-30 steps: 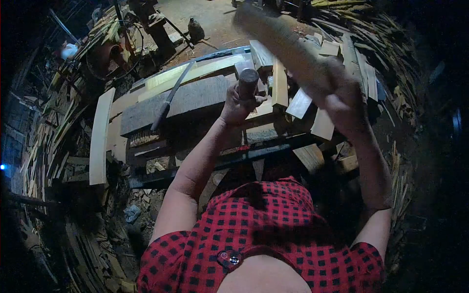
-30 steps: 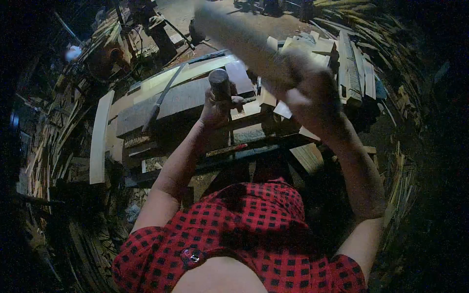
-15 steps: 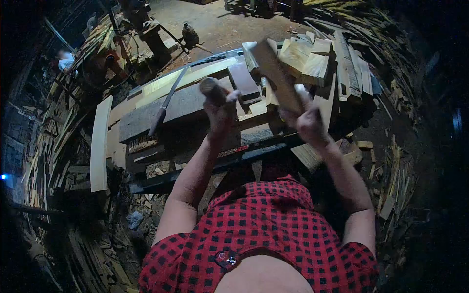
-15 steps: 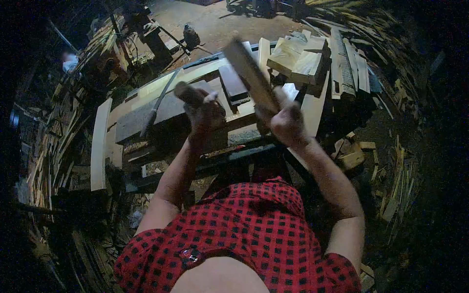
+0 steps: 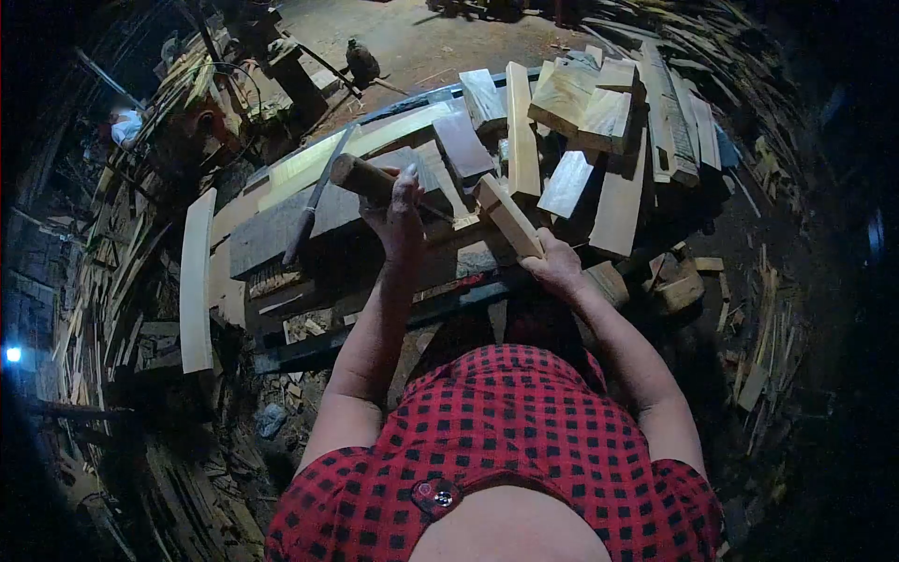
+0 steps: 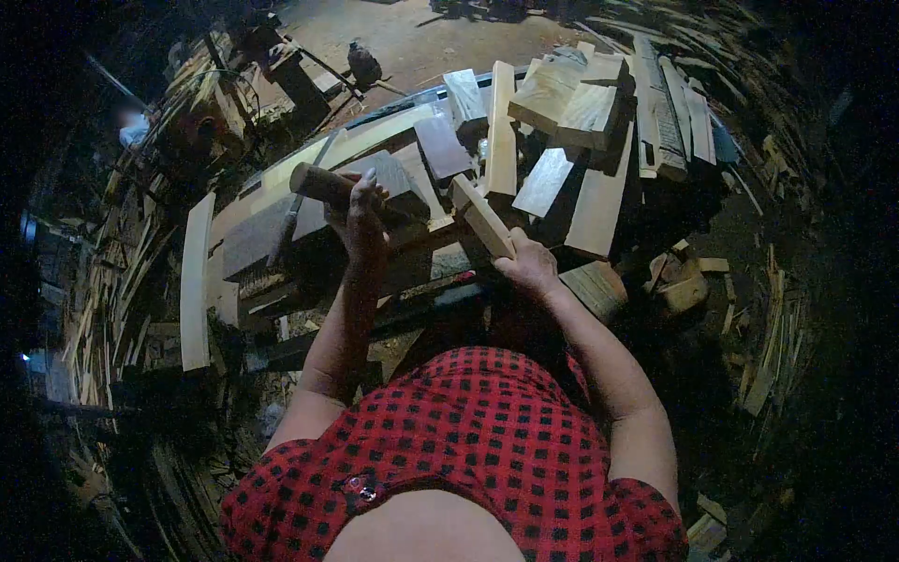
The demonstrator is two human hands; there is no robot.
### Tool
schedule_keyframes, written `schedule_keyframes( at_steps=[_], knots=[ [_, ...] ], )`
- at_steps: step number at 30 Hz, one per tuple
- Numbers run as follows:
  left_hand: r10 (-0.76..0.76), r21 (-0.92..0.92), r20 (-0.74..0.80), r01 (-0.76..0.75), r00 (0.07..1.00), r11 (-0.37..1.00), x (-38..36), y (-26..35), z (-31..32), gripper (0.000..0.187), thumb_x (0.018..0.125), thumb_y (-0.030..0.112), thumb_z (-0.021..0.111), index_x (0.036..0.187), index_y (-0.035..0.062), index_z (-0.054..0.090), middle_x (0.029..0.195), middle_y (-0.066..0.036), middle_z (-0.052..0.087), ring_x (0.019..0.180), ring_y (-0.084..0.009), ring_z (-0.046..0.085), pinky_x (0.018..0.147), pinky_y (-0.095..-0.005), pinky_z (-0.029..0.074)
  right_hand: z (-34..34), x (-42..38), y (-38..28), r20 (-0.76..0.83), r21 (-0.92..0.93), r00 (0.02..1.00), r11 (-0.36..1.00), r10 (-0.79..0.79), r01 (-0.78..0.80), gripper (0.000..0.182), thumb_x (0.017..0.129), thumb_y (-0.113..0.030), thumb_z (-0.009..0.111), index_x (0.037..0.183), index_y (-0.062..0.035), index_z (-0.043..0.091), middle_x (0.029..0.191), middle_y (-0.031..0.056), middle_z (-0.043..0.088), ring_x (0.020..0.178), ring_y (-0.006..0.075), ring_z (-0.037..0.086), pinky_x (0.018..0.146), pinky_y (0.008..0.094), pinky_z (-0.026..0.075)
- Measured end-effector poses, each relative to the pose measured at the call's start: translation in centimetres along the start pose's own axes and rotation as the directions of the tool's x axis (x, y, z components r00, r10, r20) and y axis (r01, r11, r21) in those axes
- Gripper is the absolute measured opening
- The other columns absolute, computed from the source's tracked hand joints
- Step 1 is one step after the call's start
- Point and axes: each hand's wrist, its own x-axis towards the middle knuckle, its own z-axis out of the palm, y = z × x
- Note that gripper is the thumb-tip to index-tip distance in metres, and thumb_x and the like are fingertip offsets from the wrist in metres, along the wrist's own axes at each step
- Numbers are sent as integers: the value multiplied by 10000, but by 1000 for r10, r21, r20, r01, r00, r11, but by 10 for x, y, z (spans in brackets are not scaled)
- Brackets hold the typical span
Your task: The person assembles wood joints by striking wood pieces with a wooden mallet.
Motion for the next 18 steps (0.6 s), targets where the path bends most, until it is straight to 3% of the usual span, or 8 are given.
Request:
schedule_keyframes(
  at_steps=[6, 8, 12, 14, 18],
  knots=[
    [-3, 117, 8, 2, 1000, 993, 2, -1, -3, 215, 745, 104, 673, 856, 52, 496, 760, -32, 531, 638, -110, 547, 600, -262, 494, 0, 0, -4, -1, 6, 1000, 1000, -10, 10, 419, 679, -335, 610, 953, -70, 438, 811, 231, 602, 796, 415, 587, 684, 503, 453],
    [21, 123, 10, -22, 1000, 992, 3, -2, -2, 214, 748, 108, 677, 851, 53, 498, 750, -34, 536, 628, -105, 549, 583, -252, 492, -2, 0, -6, 23, 15, 998, 998, 55, -55, 410, 665, -333, 611, 962, -75, 495, 828, 223, 604, 819, 397, 585, 703, 463, 442],
    [-2, 26, -4, 3, 1000, 1000, 4, -3, 1, 210, 750, 109, 676, 846, 51, 499, 744, -37, 539, 628, -103, 553, 565, -247, 494, 1, 0, -1, 15, 14, 1000, 1000, 7, -7, 410, 678, -329, 614, 938, -69, 434, 824, 232, 599, 799, 416, 585, 684, 506, 455],
    [15, 79, 44, -19, 999, 997, 4, 3, 2, 163, 782, 102, 627, 884, 65, 505, 782, -57, 550, 668, -140, 580, 589, -297, 513, 0, -1, -3, -4, 20, 1000, 1000, -3, 3, 411, 679, -332, 614, 943, -72, 438, 832, 233, 598, 803, 414, 585, 690, 504, 455],
    [48, 109, 70, -56, 996, 992, 4, -4, -1, 175, 778, 111, 631, 887, 67, 501, 780, -53, 549, 662, -144, 583, 587, -300, 514, 1, 0, -1, 8, 31, 1000, 1000, 7, -7, 413, 679, -333, 617, 950, -74, 442, 831, 235, 598, 806, 415, 585, 692, 501, 455]
  ],
)
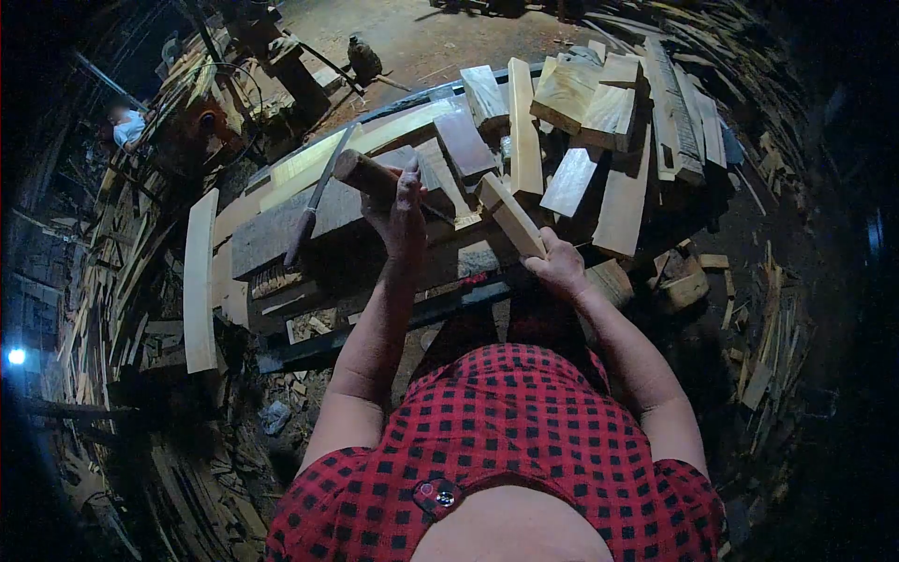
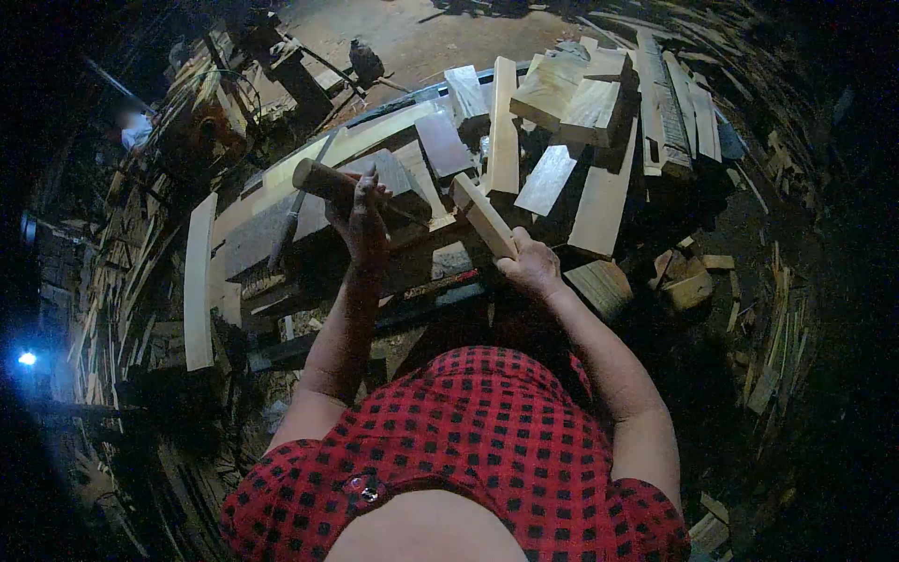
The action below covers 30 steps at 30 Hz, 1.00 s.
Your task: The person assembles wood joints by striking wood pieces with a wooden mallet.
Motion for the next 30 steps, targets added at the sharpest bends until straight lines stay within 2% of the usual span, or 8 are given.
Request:
schedule_keyframes(
  at_steps=[12, 15, 19, 21, 24, 26, 28, 30],
  knots=[
    [8, 86, 31, -11, 999, 996, 2, 1, -1, 211, 744, 115, 679, 824, 46, 498, 695, -36, 549, 609, -115, 577, 561, -257, 489, -8, -1, -8, 7, 58, 1000, 998, -25, 25, 387, 679, -313, 631, 941, -58, 506, 832, 220, 599, 809, 385, 590, 699, 452, 462],
    [-13, 32, 26, 12, 1000, 999, 1, -1, -1, 194, 745, 100, 670, 814, 51, 495, 696, -33, 549, 607, -110, 575, 571, -259, 483, -24, 3, -32, 15, 277, 995, 956, -99, 91, 331, 691, -251, 611, 929, -30, 551, 830, 187, 610, 781, 317, 608, 701, 390, 473],
    [-40, 107, 18, 38, 999, 994, -2, 6, 2, 183, 741, 79, 660, 815, 45, 496, 700, -30, 549, 630, -105, 569, 600, -264, 481, -110, -4, -148, -259, 663, 857, 563, -446, 493, 290, 734, -87, 552, 1000, 26, 528, 825, 109, 605, 760, 169, 593, 678, 302, 490],
    [-22, 56, 38, 20, 999, 998, 1, 3, 1, 184, 737, 72, 659, 820, 40, 497, 707, -30, 551, 648, -106, 569, 619, -267, 482, -134, -10, -191, -457, 430, 715, 572, -530, 698, 302, 784, -176, 618, 1004, 3, 516, 803, 126, 605, 760, 213, 617, 661, 311, 492],
    [72, 148, 80, -83, 994, 985, 4, -2, 2, 183, 733, 64, 656, 824, 47, 499, 704, -18, 552, 667, -91, 557, 649, -259, 466, -138, -7, -218, -384, 41, 551, 583, -741, 812, 302, 774, -200, 621, 989, -16, 515, 776, 156, 600, 724, 271, 624, 638, 349, 500],
    [310, 176, 13, -307, 951, 935, 0, 10, 14, 184, 725, 56, 657, 834, 44, 509, 733, -18, 558, 699, -90, 545, 667, -258, 445, -134, 3, -220, 30, -393, 732, 666, -680, 634, 296, 757, -249, 625, 962, -45, 559, 727, 150, 615, 656, 297, 631, 574, 426, 501],
    [278, 342, 45, -276, 960, 898, 2, -3, 4, 216, 720, 52, 660, 877, 33, 513, 767, -23, 555, 722, -98, 529, 672, -263, 434, -154, -1, -242, 144, -356, 804, 728, -577, 586, 284, 756, -264, 627, 932, -46, 584, 723, 142, 625, 669, 287, 640, 578, 413, 506],
    [-7, 126, 60, 0, 998, 992, 1, -5, 1, 275, 716, 44, 661, 939, 14, 501, 797, -28, 548, 749, -110, 524, 695, -274, 432, -164, -3, -256, 25, -467, 689, 601, -724, 649, 288, 753, -273, 638, 915, -40, 590, 709, 132, 627, 652, 280, 643, 586, 394, 511]
  ],
)
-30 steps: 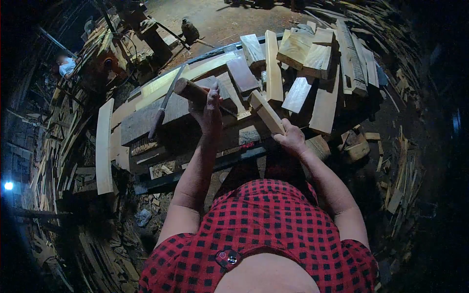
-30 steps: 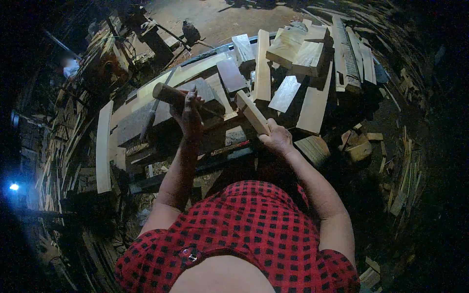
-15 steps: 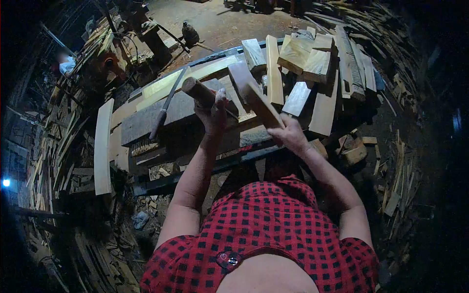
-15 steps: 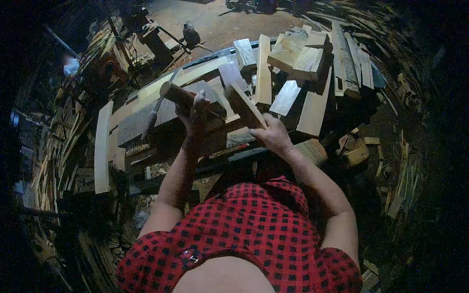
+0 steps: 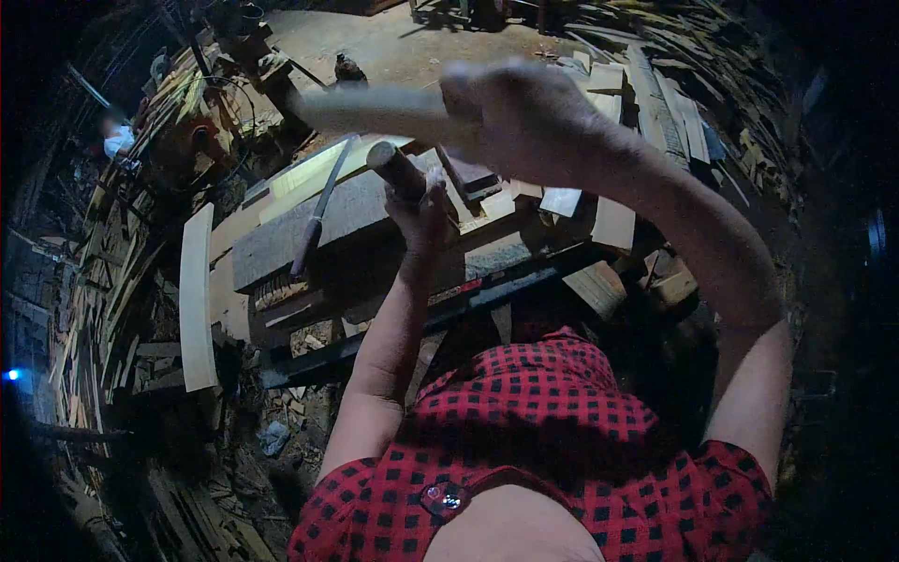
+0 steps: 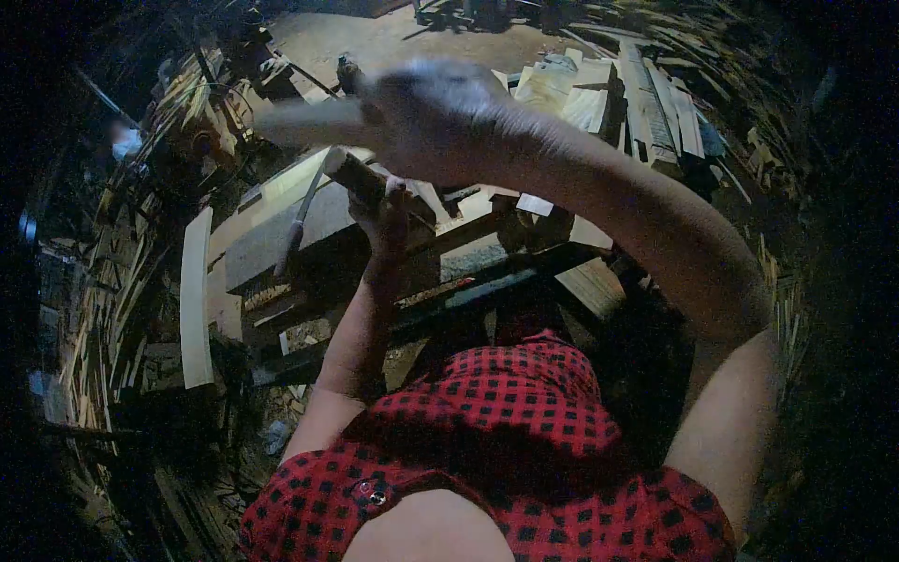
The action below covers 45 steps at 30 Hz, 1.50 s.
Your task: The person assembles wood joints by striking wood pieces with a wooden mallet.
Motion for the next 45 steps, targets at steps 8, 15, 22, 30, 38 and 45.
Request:
schedule_keyframes(
  at_steps=[8, 15, 22, 30, 38, 45],
  knots=[
    [224, -120, -19, -224, 975, 967, 7, -17, 0, 292, 736, 60, 652, 974, 17, 488, 808, -29, 557, 750, -100, 534, 686, -263, 434, 32, -7, 4, 157, 82, 986, 995, 51, -65, 310, 720, -225, 656, 945, -38, 554, 728, 142, 612, 710, 261, 640, 568, 356, 520],
    [317, 76, 28, -318, 948, 945, -6, 6, -1, 253, 744, 73, 653, 944, 6, 513, 869, -57, 584, 783, -115, 554, 718, -285, 453, 24, 2, -9, -506, 195, 849, 938, -155, 287, 345, 748, -186, 674, 1005, -33, 502, 747, 143, 598, 684, 238, 644, 575, 350, 528],
    [145, 9, 44, -145, 988, 989, -9, 1, -10, 191, 736, 72, 650, 872, 26, 524, 794, -50, 589, 729, -108, 571, 681, -286, 471, 9, -8, -14, -102, 67, 994, 997, -24, 31, 288, 760, -193, 666, 936, -41, 496, 718, 121, 593, 654, 273, 636, 576, 360, 523],
    [184, -103, -62, -190, 981, 976, -4, -10, -10, 192, 734, 86, 666, 844, 33, 518, 753, -44, 576, 679, -117, 588, 639, -265, 478, 61, -38, 10, -51, 251, 998, 968, 31, -17, 343, 760, -290, 616, 946, -32, 489, 727, 181, 601, 758, 351, 623, 645, 442, 484],
    [-40, -184, 294, 98, 955, 978, -1, 7, -24, 193, 725, 69, 664, 834, 55, 506, 737, -19, 544, 664, -121, 563, 613, -266, 470, 139, -114, 49, -68, 541, 882, 760, 467, -361, 368, 752, -174, 643, 1034, 9, 491, 828, 184, 595, 790, 322, 608, 673, 385, 470],
    [-152, -126, 611, 285, 777, 950, 4, -13, -28, 240, 698, 116, 674, 864, 62, 509, 827, -10, 510, 741, -109, 530, 614, -275, 457, 226, -164, 62, 249, 463, 721, 574, 647, -675, 372, 686, -311, 656, 839, -12, 496, 814, 228, 587, 805, 378, 596, 687, 431, 461]
  ],
)
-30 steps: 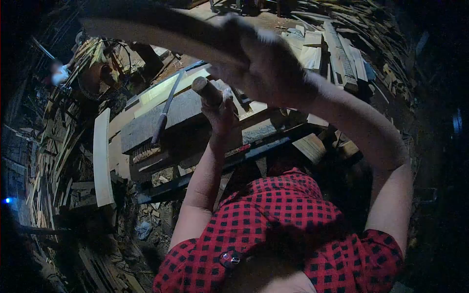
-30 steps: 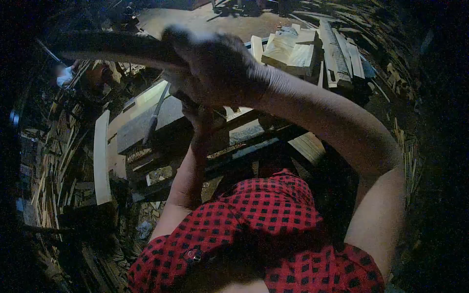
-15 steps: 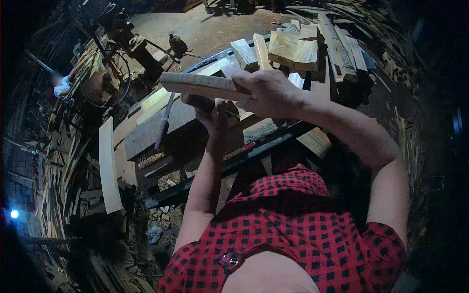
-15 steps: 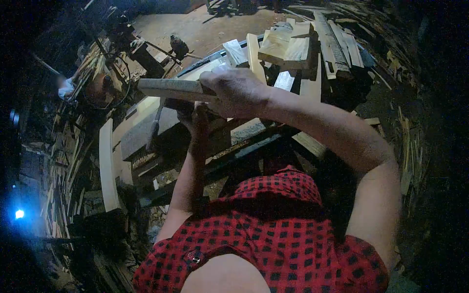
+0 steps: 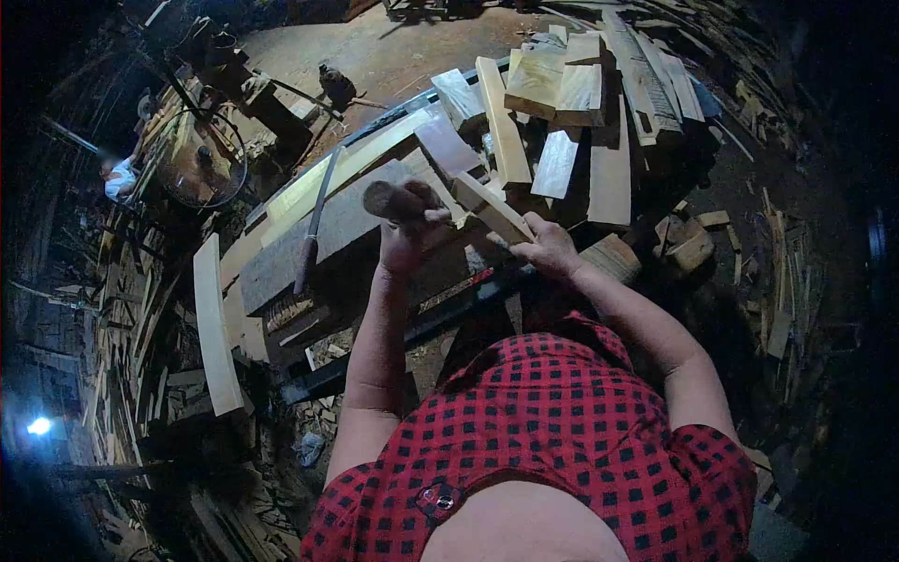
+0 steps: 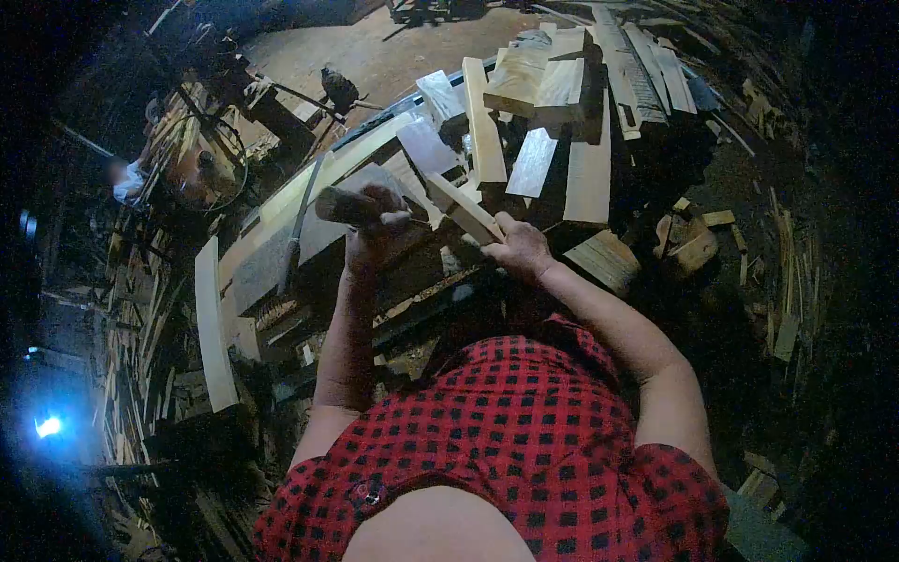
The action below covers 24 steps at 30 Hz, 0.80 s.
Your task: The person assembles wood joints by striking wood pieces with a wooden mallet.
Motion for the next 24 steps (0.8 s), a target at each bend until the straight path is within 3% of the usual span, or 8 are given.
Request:
schedule_keyframes(
  at_steps=[4, 8, 13, 14, 16, 18, 22, 24],
  knots=[
    [-62, 268, 163, 17, 985, 963, -6, 21, 14, 289, 695, 187, 698, 875, 56, 514, 803, -22, 524, 738, -111, 539, 614, -276, 465, 11, 13, 31, 32, 379, 999, 924, 38, -47, 369, 700, -259, 690, 895, -1, 513, 750, 67, 570, 688, 143, 550, 621, 315, 460],
    [-92, 27, 122, 90, 988, 996, 7, 13, 3, 209, 730, 126, 648, 866, 64, 502, 803, -24, 523, 735, -107, 537, 648, -262, 468, 7, 12, 40, 177, 533, 982, 833, 65, -152, 357, 700, -253, 693, 885, 1, 523, 748, 68, 566, 700, 140, 555, 623, 302, 459],
    [-138, 88, 55, 133, 989, 987, 7, 15, 14, 190, 741, 99, 630, 880, 65, 503, 806, -15, 506, 723, -97, 517, 653, -252, 458, -5, 3, 10, -12, 110, 996, 990, -84, 84, 362, 705, -228, 686, 933, 1, 521, 796, 83, 585, 725, 208, 572, 662, 344, 464],
    [-102, 158, 77, 89, 992, 983, 4, 17, 18, 187, 746, 100, 627, 883, 65, 505, 803, -11, 498, 721, -92, 505, 643, -247, 449, -23, -3, -19, -46, 203, 997, 977, -56, 64, 363, 708, -214, 682, 953, 3, 525, 818, 95, 591, 741, 215, 568, 681, 363, 462],
    [-229, -14, 108, 232, 967, 973, 8, 12, 13, 200, 735, 102, 635, 887, 64, 510, 799, -4, 493, 719, -86, 492, 633, -241, 434, -39, 5, -43, -351, 206, 834, 834, -425, 512, 357, 738, -215, 677, 971, 6, 521, 817, 85, 593, 729, 186, 565, 679, 343, 468],
    [-191, -14, 161, 196, 968, 981, 9, 11, 19, 188, 707, 102, 643, 847, 67, 522, 784, 11, 485, 696, -74, 468, 593, -222, 389, -87, -16, -111, -300, 628, 922, 676, -246, 385, 326, 808, -208, 646, 998, 9, 495, 848, 72, 590, 725, 128, 573, 609, 265, 480],
    [-103, -16, 202, 108, 974, 994, 17, 14, 31, 182, 696, 119, 659, 807, 70, 523, 771, 17, 494, 676, -71, 465, 584, -220, 392, -114, -20, -149, -598, 189, 603, 638, -528, 746, 304, 784, -168, 665, 990, -10, 508, 801, 86, 598, 718, 159, 604, 589, 288, 492],
    [-137, 8, 136, 137, 981, 991, 15, 23, 45, 174, 682, 108, 664, 769, 73, 517, 737, 25, 502, 668, -69, 470, 581, -220, 397, -117, -22, -147, -121, -231, 742, 746, -659, 625, 323, 759, -176, 640, 1015, -30, 509, 690, 159, 583, 658, 288, 625, 584, 361, 498]
  ],
)
